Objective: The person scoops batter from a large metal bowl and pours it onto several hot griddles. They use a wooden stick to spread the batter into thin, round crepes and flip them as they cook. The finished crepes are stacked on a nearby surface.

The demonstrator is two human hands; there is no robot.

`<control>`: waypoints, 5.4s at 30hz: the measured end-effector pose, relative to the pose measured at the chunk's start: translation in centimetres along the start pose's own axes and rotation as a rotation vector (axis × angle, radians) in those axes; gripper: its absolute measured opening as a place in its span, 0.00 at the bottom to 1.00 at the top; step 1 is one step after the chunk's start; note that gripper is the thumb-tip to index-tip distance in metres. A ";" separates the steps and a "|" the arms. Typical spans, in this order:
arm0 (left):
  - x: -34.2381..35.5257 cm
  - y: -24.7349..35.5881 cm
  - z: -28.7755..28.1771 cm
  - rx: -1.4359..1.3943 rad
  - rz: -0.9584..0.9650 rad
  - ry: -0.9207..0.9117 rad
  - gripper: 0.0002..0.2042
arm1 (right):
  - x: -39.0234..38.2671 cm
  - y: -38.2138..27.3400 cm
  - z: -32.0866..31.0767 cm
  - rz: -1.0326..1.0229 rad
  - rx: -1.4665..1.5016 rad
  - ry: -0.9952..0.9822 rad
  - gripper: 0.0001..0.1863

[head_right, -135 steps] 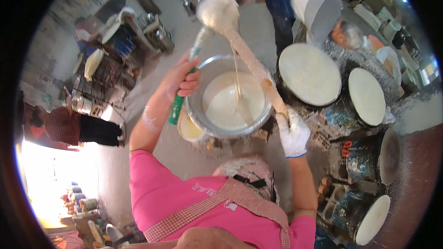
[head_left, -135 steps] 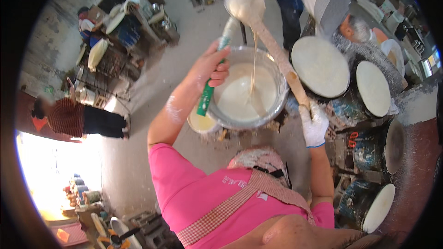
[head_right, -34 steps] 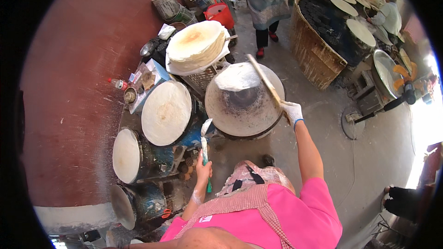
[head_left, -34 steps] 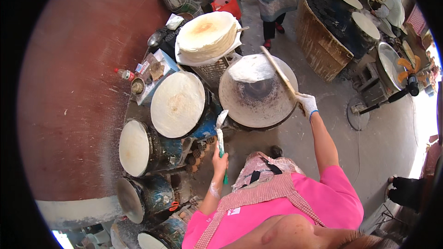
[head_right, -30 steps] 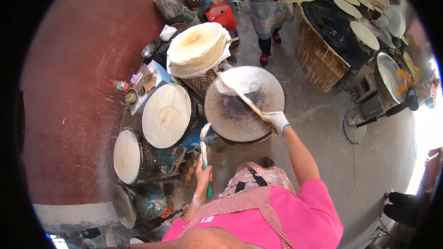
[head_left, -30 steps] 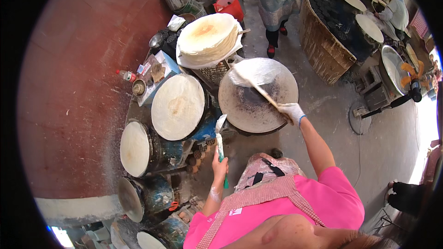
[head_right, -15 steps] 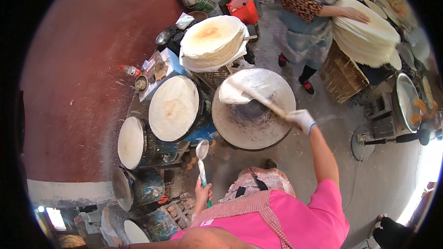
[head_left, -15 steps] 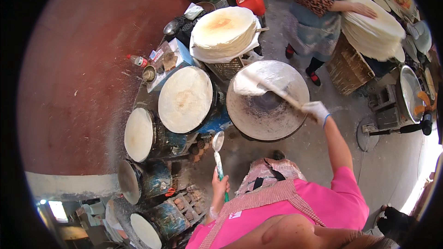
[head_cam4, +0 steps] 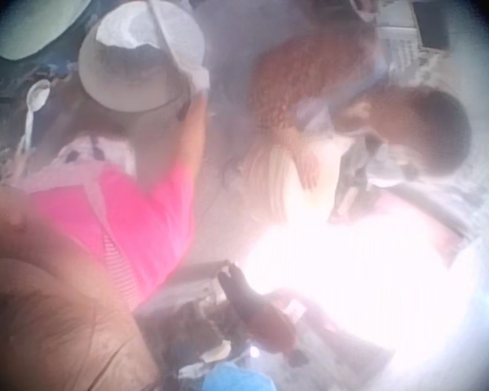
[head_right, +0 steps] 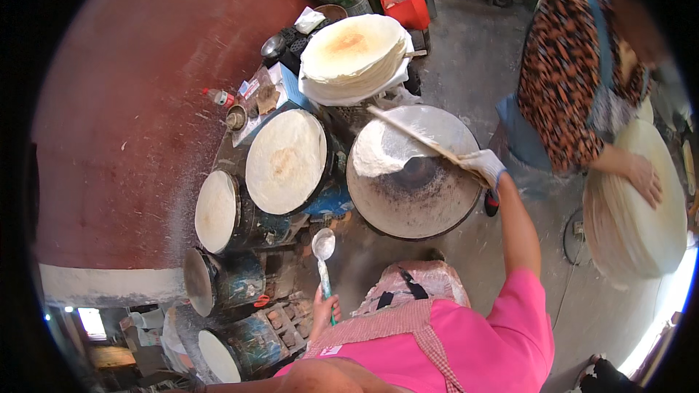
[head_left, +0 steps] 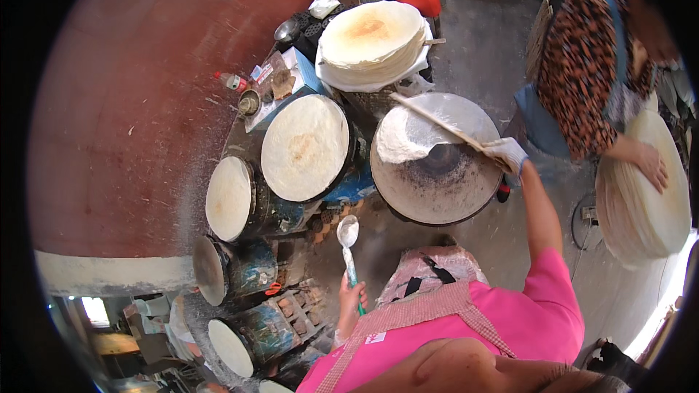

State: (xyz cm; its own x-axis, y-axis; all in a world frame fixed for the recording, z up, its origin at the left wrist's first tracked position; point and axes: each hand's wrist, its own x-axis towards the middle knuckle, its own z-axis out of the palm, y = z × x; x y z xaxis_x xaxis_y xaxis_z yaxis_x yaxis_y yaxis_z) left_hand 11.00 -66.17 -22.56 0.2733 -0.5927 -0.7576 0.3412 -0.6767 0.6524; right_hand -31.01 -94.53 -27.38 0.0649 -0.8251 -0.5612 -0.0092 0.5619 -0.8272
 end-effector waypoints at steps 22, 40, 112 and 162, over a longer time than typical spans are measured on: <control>-0.6 -1.9 -2.1 -0.163 -0.069 0.090 0.29 | 5.3 0.2 -6.3 -0.178 -0.355 -0.375 0.08; -2.5 -5.8 -2.7 -0.286 -0.147 0.227 0.28 | 11.8 -4.2 0.3 -0.182 -0.461 -0.475 0.20; -4.9 -5.5 -11.1 -0.584 -0.198 -0.670 0.26 | -20.1 20.7 8.1 -0.432 -0.942 0.662 0.12; 1.7 1.0 -4.0 -0.545 -0.317 -0.473 0.20 | -13.6 13.0 2.0 -0.368 -1.008 0.761 0.11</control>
State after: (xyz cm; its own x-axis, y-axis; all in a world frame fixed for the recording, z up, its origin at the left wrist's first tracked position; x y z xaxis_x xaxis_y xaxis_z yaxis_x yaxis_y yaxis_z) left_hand 15.40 -66.15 -23.23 -0.2813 -0.6128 -0.7385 0.7650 -0.6078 0.2129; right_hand -29.97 -75.86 -30.40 -0.3480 -0.9323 0.0982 -0.8692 0.2816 -0.4064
